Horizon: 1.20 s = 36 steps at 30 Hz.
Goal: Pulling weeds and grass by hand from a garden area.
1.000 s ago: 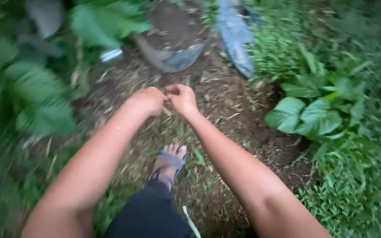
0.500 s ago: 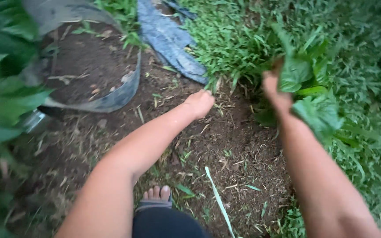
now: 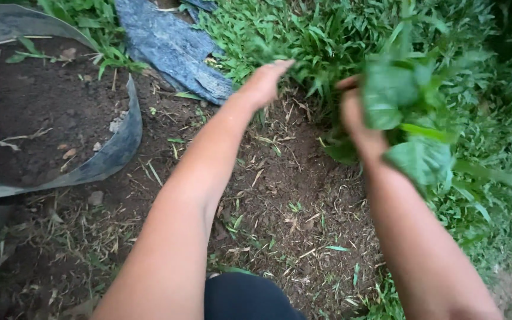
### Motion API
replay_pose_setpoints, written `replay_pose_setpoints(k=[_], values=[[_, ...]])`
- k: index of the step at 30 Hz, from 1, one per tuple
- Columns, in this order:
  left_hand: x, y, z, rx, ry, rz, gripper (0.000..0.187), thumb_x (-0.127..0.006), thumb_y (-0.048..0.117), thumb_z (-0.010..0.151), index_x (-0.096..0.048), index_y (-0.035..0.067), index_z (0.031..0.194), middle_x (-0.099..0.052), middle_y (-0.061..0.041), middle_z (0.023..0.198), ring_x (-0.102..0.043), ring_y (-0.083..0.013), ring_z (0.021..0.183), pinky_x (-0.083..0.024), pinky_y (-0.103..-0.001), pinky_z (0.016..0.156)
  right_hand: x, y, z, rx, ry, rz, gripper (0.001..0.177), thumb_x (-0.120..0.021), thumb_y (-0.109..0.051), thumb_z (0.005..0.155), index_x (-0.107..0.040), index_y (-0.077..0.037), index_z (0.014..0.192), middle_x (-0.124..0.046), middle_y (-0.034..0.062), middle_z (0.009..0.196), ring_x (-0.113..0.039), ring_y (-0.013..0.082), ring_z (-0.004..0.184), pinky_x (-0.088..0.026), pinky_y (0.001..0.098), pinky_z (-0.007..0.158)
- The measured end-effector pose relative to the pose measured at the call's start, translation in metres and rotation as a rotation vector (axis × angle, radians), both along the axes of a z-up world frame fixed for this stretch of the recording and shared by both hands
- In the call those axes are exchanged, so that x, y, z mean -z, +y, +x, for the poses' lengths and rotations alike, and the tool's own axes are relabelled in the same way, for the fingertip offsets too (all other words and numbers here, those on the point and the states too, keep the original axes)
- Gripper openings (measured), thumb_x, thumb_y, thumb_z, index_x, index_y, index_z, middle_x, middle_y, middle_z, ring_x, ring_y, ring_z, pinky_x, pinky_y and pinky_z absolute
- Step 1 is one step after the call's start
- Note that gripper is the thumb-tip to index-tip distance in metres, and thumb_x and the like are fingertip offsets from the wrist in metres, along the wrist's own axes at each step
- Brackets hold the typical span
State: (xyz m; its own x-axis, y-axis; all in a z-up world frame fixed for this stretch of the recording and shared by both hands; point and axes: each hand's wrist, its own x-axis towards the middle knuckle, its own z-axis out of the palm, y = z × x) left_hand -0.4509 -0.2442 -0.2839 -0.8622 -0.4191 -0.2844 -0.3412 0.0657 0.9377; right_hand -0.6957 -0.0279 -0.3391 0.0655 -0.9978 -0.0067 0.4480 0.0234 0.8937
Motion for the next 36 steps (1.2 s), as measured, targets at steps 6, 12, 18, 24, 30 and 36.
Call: replay_pose_setpoints(k=[6, 12, 18, 24, 30, 36], values=[[0.066, -0.008, -0.004, -0.06, -0.043, -0.267, 0.062, -0.038, -0.007, 0.102, -0.049, 0.023, 0.155, -0.044, -0.014, 0.159, -0.048, -0.0297, 0.144, -0.037, -0.042, 0.124, 0.085, -0.046, 0.064, 0.075, -0.784, 0.122, 0.009, -0.063, -0.015, 0.095, -0.067, -0.008, 0.099, -0.066, 0.0142, 0.101, -0.058, 0.0253, 0.094, -0.051, 0.0404, 0.084], [0.062, 0.034, -0.006, -0.159, 0.056, -0.893, 0.058, -0.05, -0.011, 0.085, -0.061, 0.012, 0.136, -0.059, -0.016, 0.134, -0.052, -0.0324, 0.128, -0.04, -0.049, 0.108, 0.092, -0.05, 0.064, 0.119, -1.408, 0.133, 0.032, -0.055, -0.019, 0.089, -0.069, -0.008, 0.115, -0.066, 0.017, 0.122, -0.062, 0.0317, 0.116, -0.051, 0.0476, 0.098], [0.089, 0.048, 0.008, -0.166, 0.17, -0.781, 0.037, -0.057, -0.001, 0.096, -0.062, 0.01, 0.13, -0.058, -0.01, 0.134, -0.054, -0.0291, 0.122, -0.044, -0.045, 0.099, 0.075, -0.016, 0.02, 0.017, -0.981, 0.055, 0.045, -0.049, -0.021, 0.093, -0.066, -0.003, 0.13, -0.063, 0.0239, 0.122, -0.065, 0.0334, 0.11, -0.053, 0.0506, 0.095], [0.096, 0.039, 0.016, -0.16, -0.034, -0.653, 0.061, -0.058, -0.01, 0.078, -0.057, 0.008, 0.135, -0.054, -0.017, 0.131, -0.053, -0.0391, 0.122, -0.046, -0.047, 0.102, 0.068, -0.028, 0.016, 0.154, -1.586, 0.178, 0.033, -0.048, 0.005, 0.107, -0.066, 0.015, 0.132, -0.063, 0.0329, 0.123, -0.066, 0.0324, 0.078, -0.052, 0.0459, 0.071], [0.088, 0.021, 0.008, -0.086, -0.128, -0.333, 0.073, -0.037, -0.022, 0.083, -0.052, 0.013, 0.145, -0.054, -0.012, 0.141, -0.056, -0.0319, 0.132, -0.044, -0.044, 0.114, 0.128, -0.03, -0.021, 0.707, -1.965, -0.206, 0.041, -0.043, -0.028, 0.103, -0.067, 0.004, 0.115, -0.063, 0.0331, 0.11, -0.065, 0.0498, 0.09, -0.053, 0.0629, 0.081], [0.115, 0.02, -0.004, -0.063, -0.17, -0.192, 0.079, -0.044, -0.019, 0.079, -0.043, 0.015, 0.15, -0.035, -0.016, 0.156, -0.041, -0.0344, 0.14, -0.039, -0.043, 0.115, 0.155, 0.02, 0.024, 1.026, -1.327, 0.432, 0.021, -0.067, -0.025, 0.089, -0.075, -0.005, 0.093, -0.074, 0.0135, 0.1, -0.072, 0.0276, 0.085, -0.064, 0.0451, 0.075]])
